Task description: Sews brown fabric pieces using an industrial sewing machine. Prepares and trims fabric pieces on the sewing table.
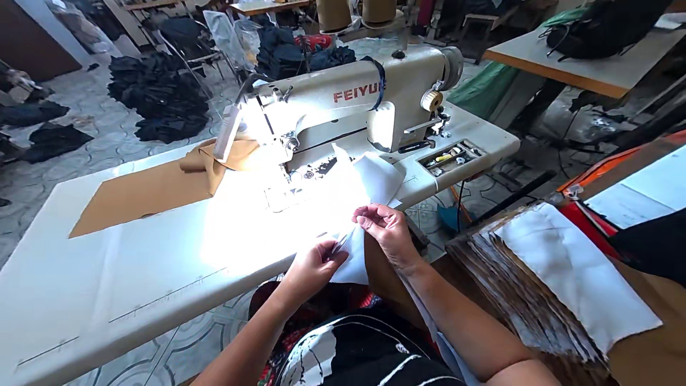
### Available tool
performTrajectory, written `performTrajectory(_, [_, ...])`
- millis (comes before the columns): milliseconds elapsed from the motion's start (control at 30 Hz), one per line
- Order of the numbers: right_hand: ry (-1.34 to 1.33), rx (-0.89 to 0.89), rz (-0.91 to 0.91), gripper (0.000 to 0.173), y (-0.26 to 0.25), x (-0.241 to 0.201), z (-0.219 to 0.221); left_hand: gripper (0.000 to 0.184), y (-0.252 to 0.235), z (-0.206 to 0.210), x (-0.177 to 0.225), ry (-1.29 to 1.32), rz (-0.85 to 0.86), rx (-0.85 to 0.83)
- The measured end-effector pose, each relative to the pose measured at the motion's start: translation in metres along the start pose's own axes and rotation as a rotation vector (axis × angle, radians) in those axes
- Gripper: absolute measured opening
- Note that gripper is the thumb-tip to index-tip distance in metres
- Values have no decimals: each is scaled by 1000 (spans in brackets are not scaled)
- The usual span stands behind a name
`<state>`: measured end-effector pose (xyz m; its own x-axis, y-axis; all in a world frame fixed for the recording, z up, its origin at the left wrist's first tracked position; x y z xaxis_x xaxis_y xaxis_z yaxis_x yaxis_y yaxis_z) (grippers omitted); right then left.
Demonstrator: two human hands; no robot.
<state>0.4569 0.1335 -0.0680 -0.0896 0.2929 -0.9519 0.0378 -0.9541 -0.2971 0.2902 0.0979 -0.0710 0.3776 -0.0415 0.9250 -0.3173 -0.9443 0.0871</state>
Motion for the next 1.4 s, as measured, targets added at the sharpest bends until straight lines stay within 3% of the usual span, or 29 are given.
performTrajectory(100, [2, 45, 49, 20, 3, 3, -2, 16, 7, 2, -3, -180, -14, -81])
performTrajectory(200, [86, -25, 62, 32, 2, 5, -1, 55, 17, -7, 7, -275, -10, -25])
performTrajectory(333, [213, -90, 6, 33, 5, 7, 8, 38, 24, -15, 28, -283, 17, 66])
performTrajectory(433, [304, -120, -15, 34, 7, 6, 14, 45, 23, -9, 39, -396, 57, 10])
performTrajectory(533, [367, -139, -32, 34, 8, 5, 15, 53, 21, -2, 41, -534, -38, -31])
performTrajectory(1000, [496, -166, -220, 28, 16, 4, 30, 27, 0, -4, 39, -597, -60, 88])
performTrajectory(1100, [529, -185, -174, 38, 14, 3, 28, 25, 3, -8, 39, -591, -66, 79])
performTrajectory(1233, [486, -225, -75, 41, 9, 4, 20, 31, 13, -21, 42, -606, -41, 93])
performTrajectory(1400, [476, -249, -82, 41, 8, 6, 21, 29, 11, -29, 42, -641, -58, 94])
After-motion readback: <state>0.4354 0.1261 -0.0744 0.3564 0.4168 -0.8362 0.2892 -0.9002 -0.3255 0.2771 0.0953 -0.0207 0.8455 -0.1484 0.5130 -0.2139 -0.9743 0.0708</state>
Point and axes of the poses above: each hand's wrist, its own y-axis away from the middle knuckle, its own z-axis out of the palm, x = y × z, the point moved 7 cm from there along -y, towards the middle knuckle, and after that the axes turned 6 degrees about y, right-handed, at the moved point
